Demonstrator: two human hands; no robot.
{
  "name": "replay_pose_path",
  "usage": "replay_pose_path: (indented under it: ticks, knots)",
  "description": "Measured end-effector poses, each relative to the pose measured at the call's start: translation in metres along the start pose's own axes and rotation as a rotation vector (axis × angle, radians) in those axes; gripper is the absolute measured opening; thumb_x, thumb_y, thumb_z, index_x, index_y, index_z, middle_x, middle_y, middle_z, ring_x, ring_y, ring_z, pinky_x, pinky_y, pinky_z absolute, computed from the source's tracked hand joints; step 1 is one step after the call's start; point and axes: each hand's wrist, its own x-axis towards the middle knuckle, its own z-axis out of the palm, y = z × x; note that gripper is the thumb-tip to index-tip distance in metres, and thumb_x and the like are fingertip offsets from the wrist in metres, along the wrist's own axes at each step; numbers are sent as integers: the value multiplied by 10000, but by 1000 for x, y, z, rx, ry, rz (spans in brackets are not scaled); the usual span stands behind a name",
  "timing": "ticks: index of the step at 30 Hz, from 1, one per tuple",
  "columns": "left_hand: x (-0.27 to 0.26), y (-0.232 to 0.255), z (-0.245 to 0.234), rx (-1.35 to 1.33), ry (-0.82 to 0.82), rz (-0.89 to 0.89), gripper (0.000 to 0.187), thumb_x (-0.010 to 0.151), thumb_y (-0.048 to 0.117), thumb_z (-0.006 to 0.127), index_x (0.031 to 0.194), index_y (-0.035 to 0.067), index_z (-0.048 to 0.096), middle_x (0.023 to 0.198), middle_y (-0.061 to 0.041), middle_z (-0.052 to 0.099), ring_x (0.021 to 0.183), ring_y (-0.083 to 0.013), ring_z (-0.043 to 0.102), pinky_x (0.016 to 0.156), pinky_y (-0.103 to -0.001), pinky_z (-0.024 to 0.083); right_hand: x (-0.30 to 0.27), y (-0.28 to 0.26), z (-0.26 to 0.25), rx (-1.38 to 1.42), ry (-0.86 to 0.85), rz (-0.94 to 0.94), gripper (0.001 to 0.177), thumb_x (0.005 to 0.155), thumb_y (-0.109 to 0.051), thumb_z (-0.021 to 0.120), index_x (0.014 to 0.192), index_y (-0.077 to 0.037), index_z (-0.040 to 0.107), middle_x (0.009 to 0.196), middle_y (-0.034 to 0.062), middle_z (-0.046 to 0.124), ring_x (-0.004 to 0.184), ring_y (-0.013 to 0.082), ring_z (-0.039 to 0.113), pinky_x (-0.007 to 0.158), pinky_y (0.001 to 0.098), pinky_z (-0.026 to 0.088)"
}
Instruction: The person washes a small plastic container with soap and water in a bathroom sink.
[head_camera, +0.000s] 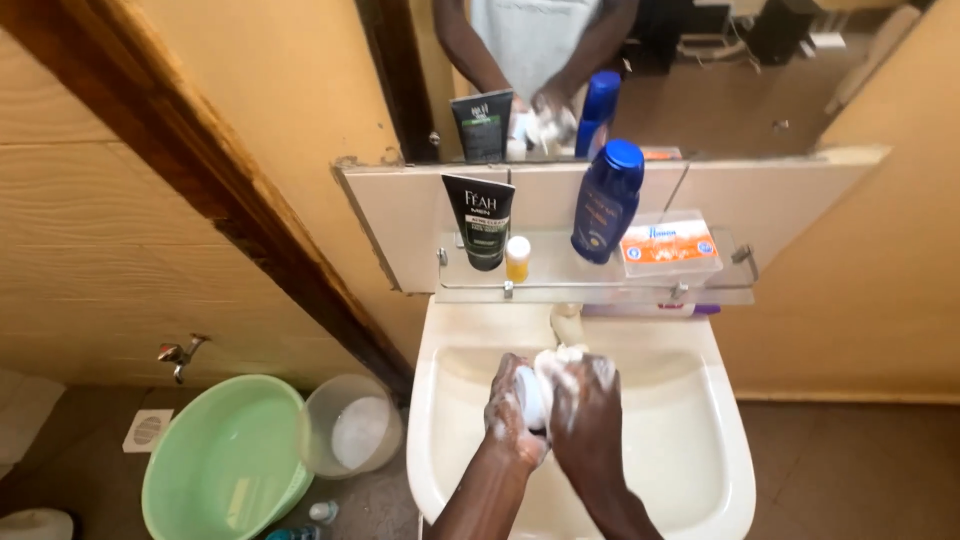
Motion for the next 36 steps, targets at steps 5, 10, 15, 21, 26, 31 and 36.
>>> replay_pose_path:
  ticks: [5, 10, 15, 21, 26, 31, 36]
  knots:
    - [4, 13, 3, 34, 34, 49, 170, 877, 358, 632, 872, 208, 552, 895, -33, 629, 850, -258, 623, 665, -490, 532, -64, -8, 31, 124, 62, 193, 222, 842, -46, 622, 1044, -42, 713, 1096, 224, 608, 1111, 408, 561, 933, 483, 473]
    - [6, 27, 16, 133, 30, -42, 179, 901, 369, 633, 924, 211, 551, 970, -28, 638, 845, -240, 585, 657, -427, 496, -44, -19, 38, 82, 200, 130, 255, 802, -23, 604, 1040, -30, 695, 1113, 203, 634, 1149, 418, 548, 943, 488, 470]
    - [-4, 22, -10, 256, 190, -128, 234, 928, 419, 611, 1029, 208, 615, 1039, 9, 644, 958, -211, 636, 815, -460, 526, 13, -23, 30, 9, 197, 39, 199, 914, -115, 669, 1093, -31, 698, 1168, 221, 629, 1173, 404, 573, 999, 492, 455]
    - [-25, 47, 2, 146, 126, -203, 369, 919, 464, 493, 1014, 149, 659, 1011, -55, 695, 914, -244, 683, 825, -464, 578, -3, -51, 46, 225, 133, 306, 228, 973, -46, 596, 1185, -39, 677, 1199, 144, 720, 1130, 298, 699, 977, 410, 548]
    - [6, 60, -38, 8, -8, -272, 254, 926, 386, 551, 950, 137, 595, 877, -79, 652, 707, -244, 664, 637, -387, 570, -58, -70, 68, 57, 220, 24, 384, 874, 54, 565, 1181, -92, 742, 1297, 125, 722, 1330, 326, 622, 1097, 424, 505]
    - [-20, 62, -38, 53, 56, -282, 334, 916, 476, 511, 993, 165, 606, 901, -69, 661, 757, -234, 666, 673, -401, 562, -49, -56, 74, -37, 253, -156, 320, 882, -11, 618, 1166, -107, 732, 1258, 97, 737, 1244, 286, 673, 1069, 403, 531]
    - [-14, 64, -41, 184, 25, -245, 456, 980, 509, 444, 1181, 180, 686, 1112, -13, 740, 1030, -211, 665, 883, -400, 538, 9, -76, 47, 336, -2, 300, 306, 865, 4, 643, 1136, -98, 743, 1100, 85, 799, 1018, 257, 780, 917, 391, 585]
